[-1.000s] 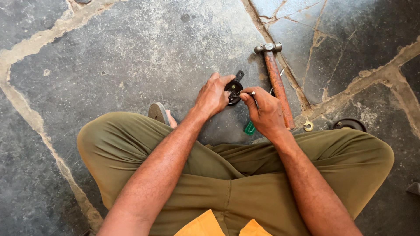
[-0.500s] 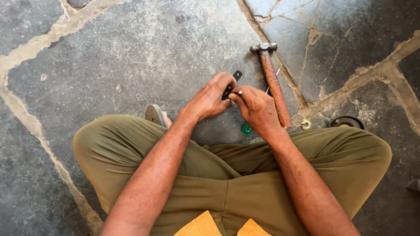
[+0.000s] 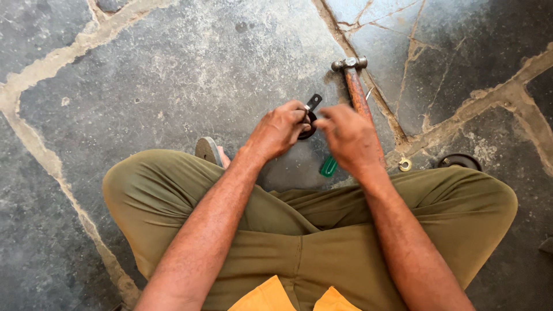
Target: The person sits on a stone floor and uses a hammer and screwdriver to repeatedly strike and adjust a small black circular mechanical part. The person alternates between hammering the part and using the screwdriver to manipulate internal components.
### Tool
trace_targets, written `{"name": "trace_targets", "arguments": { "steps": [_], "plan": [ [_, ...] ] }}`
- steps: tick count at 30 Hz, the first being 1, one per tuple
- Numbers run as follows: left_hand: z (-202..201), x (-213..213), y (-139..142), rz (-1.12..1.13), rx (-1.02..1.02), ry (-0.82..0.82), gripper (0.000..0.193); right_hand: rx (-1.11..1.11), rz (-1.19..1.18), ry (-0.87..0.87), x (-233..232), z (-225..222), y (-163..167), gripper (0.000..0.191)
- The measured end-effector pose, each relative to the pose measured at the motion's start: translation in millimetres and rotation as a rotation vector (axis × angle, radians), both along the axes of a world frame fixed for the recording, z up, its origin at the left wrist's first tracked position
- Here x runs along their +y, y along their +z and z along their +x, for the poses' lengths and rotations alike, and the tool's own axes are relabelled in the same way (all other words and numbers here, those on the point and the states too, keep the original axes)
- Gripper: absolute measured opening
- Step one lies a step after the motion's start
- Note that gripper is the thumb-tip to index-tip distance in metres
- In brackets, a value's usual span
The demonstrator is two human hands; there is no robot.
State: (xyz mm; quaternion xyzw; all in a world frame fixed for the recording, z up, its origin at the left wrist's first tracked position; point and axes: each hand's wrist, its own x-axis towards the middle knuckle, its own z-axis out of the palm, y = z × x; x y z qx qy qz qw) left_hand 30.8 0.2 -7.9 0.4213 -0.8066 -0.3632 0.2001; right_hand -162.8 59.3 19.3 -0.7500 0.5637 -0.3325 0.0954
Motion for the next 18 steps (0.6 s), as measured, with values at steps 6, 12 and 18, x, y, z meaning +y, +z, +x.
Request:
{"name": "trace_targets", "arguments": {
  "steps": [6, 12, 18],
  "plan": [
    [1, 0, -6, -0.001, -0.002, 0.053, 0.019, 0.191, 0.1, -0.318, -4, -40, -21, 0.046],
    [-2, 2, -7, -0.033, 0.001, 0.085, 0.016, 0.139, 0.454, -0.365, 0, -50, -57, 0.066],
    [-3, 6, -9, -0.097, 0.02, 0.076, 0.017, -0.161, 0.515, -0.448, -10, -42, -39, 0.052]
  ]
}}
